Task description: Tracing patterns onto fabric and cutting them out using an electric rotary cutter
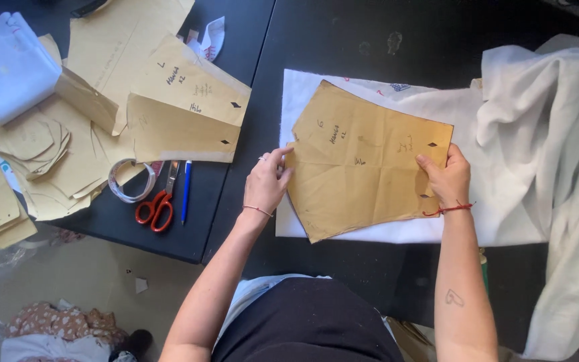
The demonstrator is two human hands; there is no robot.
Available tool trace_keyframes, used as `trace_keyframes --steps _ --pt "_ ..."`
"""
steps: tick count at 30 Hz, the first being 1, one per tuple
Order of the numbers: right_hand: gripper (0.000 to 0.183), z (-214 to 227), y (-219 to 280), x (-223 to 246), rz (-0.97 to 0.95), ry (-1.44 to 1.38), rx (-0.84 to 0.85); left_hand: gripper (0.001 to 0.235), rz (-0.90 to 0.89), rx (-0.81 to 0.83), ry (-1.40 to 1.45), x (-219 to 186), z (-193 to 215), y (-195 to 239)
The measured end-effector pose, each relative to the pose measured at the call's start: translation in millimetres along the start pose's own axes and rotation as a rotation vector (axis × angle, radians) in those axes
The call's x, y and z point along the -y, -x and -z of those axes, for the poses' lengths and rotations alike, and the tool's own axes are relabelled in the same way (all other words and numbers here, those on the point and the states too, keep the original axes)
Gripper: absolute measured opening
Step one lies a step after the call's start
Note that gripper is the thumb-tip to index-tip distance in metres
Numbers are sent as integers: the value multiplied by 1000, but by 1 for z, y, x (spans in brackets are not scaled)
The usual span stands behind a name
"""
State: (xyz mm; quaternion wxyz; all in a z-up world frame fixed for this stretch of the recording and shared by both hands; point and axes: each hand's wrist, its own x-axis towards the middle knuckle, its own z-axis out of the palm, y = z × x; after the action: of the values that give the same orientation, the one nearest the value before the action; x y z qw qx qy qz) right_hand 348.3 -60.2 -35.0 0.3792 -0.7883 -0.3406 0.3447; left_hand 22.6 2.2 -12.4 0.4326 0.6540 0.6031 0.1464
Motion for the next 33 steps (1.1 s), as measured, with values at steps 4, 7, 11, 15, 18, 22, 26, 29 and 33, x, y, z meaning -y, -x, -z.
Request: trace_keyframes --steps 4,7,11,15,18,22,26,29,33 --pt "31 2 -10 -13 18 -22 18 36 -43 -60 -26 -3 0 0" --pt "30 3 -12 -17 26 -35 17 37 -81 -107 -42 -4 -1 2" --pt "29 3 -11 -21 47 -49 7 41 -197 -234 -138 -5 -5 6" --pt "27 3 -12 -22 74 -39 7 26 -612 -487 -562 7 -31 20" --pt "30 4 -13 -24 60 -62 24 77 -746 104 -549 15 -36 34" --pt "39 7 -5 -14 173 44 31 90 -647 330 -613 13 -30 36" --pt "54 5 16 0 301 80 15 85 -652 329 -638 14 -31 37" --pt "50 7 3 -45 317 4 -40 86 -642 328 -630 13 -30 37" --pt "48 6 -6 -63 275 -64 -99 86 -653 321 -647 10 -32 35"
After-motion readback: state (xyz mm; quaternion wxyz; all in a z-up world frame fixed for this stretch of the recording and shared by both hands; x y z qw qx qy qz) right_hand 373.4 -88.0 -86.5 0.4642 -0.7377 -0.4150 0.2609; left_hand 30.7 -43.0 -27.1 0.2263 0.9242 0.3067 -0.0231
